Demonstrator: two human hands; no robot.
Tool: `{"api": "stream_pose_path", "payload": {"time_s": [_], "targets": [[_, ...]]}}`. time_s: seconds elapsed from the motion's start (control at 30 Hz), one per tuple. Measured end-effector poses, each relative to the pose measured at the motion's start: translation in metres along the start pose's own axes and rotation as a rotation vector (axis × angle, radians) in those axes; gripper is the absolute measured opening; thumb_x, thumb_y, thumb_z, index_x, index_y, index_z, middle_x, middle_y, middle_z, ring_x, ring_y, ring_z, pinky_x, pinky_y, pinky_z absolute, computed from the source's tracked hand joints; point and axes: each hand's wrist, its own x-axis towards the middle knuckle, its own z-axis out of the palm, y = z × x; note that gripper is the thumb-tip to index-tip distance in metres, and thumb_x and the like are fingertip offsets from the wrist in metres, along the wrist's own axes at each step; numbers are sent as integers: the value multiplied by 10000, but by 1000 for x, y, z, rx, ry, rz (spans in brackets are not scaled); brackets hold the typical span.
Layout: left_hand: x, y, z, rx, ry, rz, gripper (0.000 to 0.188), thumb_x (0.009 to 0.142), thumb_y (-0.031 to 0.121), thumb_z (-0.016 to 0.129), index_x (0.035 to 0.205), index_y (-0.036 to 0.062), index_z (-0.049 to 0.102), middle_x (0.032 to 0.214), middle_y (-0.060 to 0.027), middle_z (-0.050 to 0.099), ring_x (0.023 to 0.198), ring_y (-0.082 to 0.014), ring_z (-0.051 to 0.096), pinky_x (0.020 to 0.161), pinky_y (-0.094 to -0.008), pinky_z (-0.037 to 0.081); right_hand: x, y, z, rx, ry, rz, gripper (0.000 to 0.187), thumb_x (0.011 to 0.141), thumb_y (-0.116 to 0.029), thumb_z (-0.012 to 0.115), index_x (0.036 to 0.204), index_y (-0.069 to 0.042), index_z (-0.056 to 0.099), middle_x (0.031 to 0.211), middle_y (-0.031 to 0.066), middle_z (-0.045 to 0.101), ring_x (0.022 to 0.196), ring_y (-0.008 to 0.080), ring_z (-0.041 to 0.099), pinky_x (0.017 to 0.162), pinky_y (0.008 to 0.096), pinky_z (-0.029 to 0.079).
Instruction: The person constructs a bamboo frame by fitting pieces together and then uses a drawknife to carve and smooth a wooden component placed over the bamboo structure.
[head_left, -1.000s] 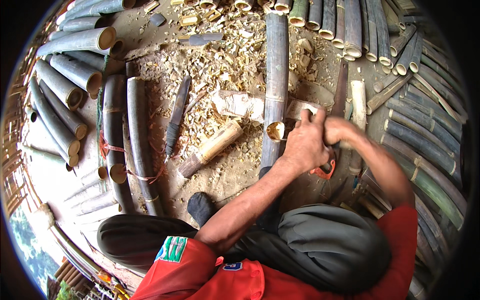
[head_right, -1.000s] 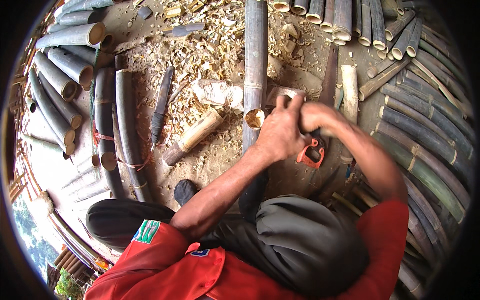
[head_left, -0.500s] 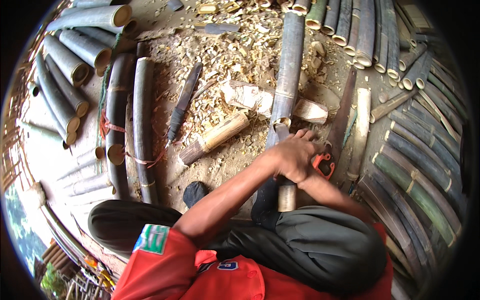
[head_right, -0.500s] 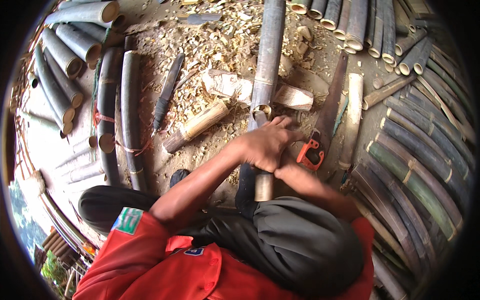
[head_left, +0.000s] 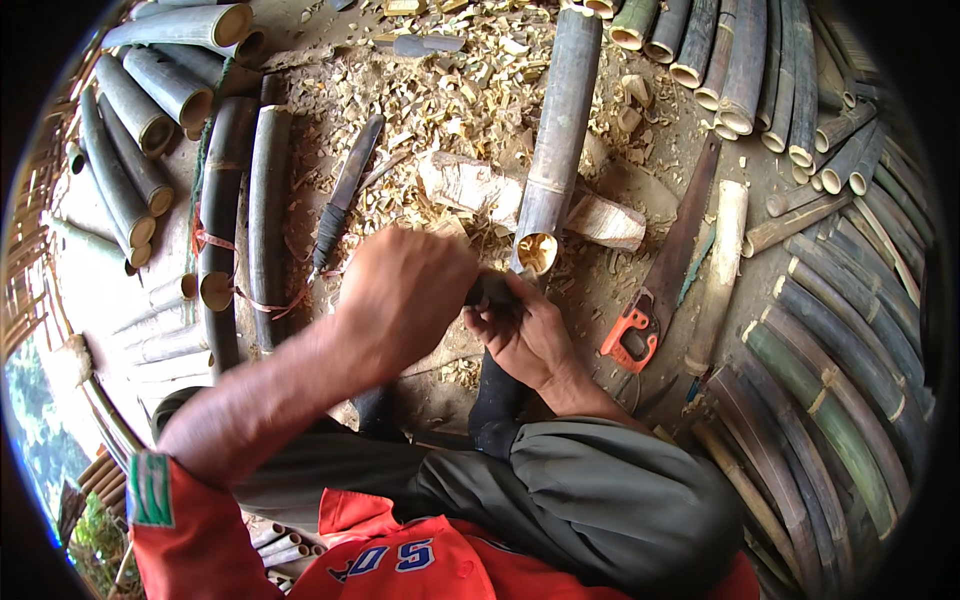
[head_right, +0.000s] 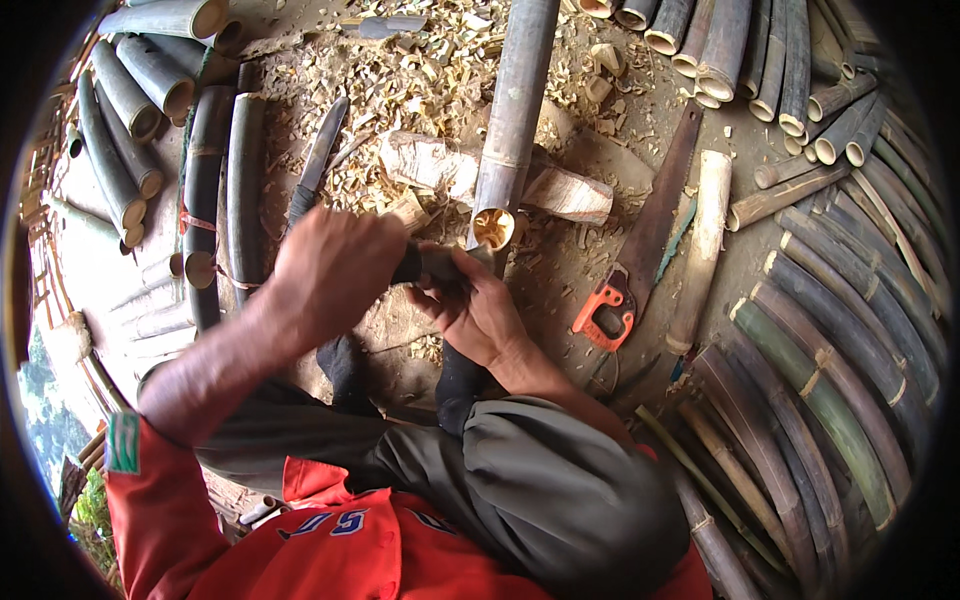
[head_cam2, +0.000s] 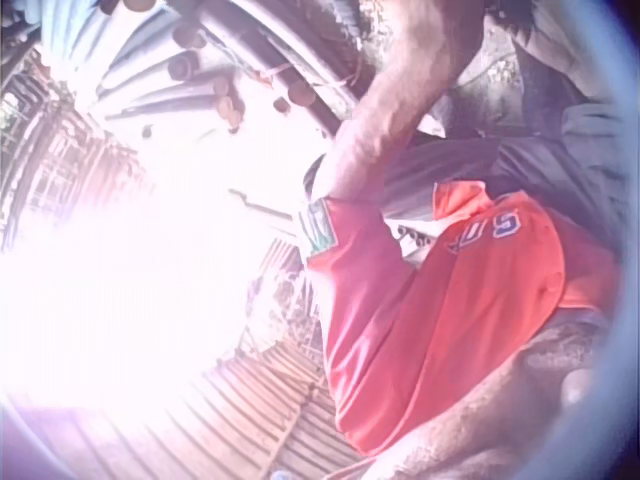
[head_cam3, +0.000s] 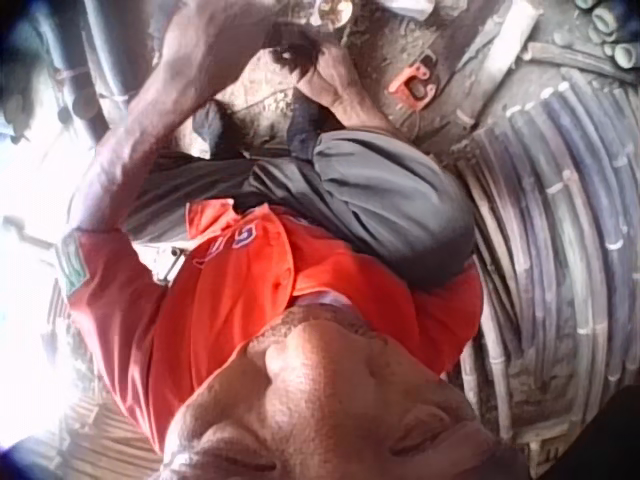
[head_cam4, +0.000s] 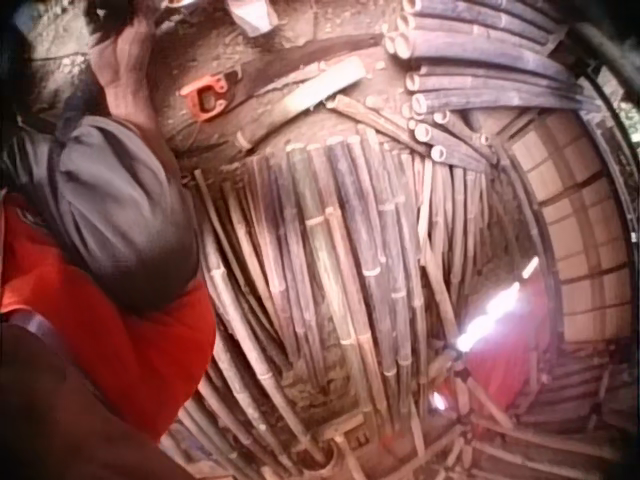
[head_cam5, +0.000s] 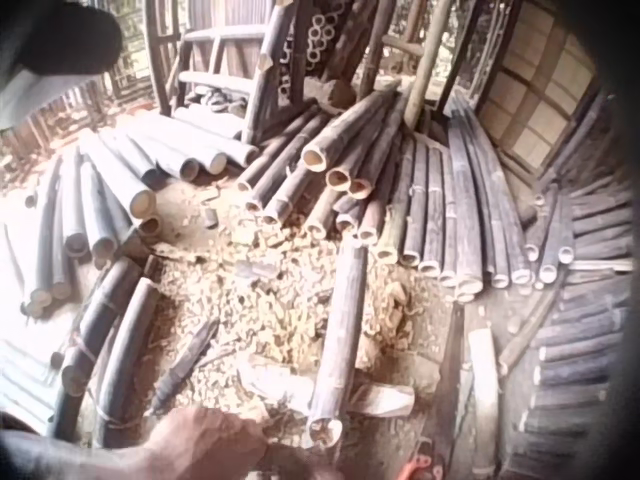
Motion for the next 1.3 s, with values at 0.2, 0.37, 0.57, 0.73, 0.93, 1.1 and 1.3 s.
{"api": "stream_pose_path", "payload": {"time_s": [0.2, 0.37, 0.57, 0.73, 0.93, 1.1, 1.3], "targets": [[66, -53, -18, -117, -390, 65, 365, 602, 166, 890, 919, 43, 758, 857, -173, 757, 894, -326, 751, 760, -438, 588, 13, -4, 28, -68, 115, -55, 351, 1111, -265, 489, 1087, 41, 660, 1052, 213, 743, 981, 328, 743, 961, 453, 608], [31, -57, 87, -688, -334, 29, 447, 669, 196, 900, 1043, 10, 740, 882, -176, 762, 828, -291, 751, 737, -411, 595, 9, -4, 24, -383, 343, 17, 355, 1017, -319, 606, 1072, 24, 675, 946, 165, 745, 858, 293, 749, 819, 432, 624], [-10, 67, 133, -943, -86, -299, 451, 753, 195, 858, 1058, -76, 666, 908, -271, 735, 881, -399, 748, 809, -475, 599, -27, -42, 1, -1032, 456, 120, 381, 962, -404, 679, 1005, -27, 712, 850, 102, 712, 639, 239, 680, 628, 389, 576], [5, 159, 135, -1225, 2, -104, 616, 860, 369, 814, 1157, -123, 594, 986, -308, 730, 916, -428, 744, 811, -501, 598, -73, -62, -29, -1718, 471, -99, 110, 1025, -169, 605, 1043, -60, 604, 890, 28, 599, 846, 138, 574, 821, 318, 495], [39, 145, 35, -988, 783, 447, 597, 746, 133, 819, 1270, 9, 562, 1137, -213, 594, 1122, -395, 622, 927, -502, 531, -83, -145, 59, -2156, -50, -186, 198, 932, -169, 658, 1077, -34, 655, 928, 77, 689, 872, 226, 663, 835, 370, 541], [113, 152, 49, -765, 709, 88, 1256, 626, 67, 928, 1628, 130, 173, 1543, -328, 306, 1387, -535, 414, 1113, -529, 452, -41, -187, 74, -2904, -211, -241, 353, 809, -190, 767, 1102, -22, 663, 1123, 197, 690, 990, 358, 698, 847, 466, 574], [123, 157, 64, -971, 615, -3, 1210, 673, -85, 793, 1646, 215, 140, 1560, -382, 239, 1255, -569, 527, 1015, -570, 530, -26, -190, 70, -2782, -208, -129, 373, 809, -226, 776, 1130, -73, 663, 1067, 190, 714, 980, 419, 698, 849, 504, 578]]}}
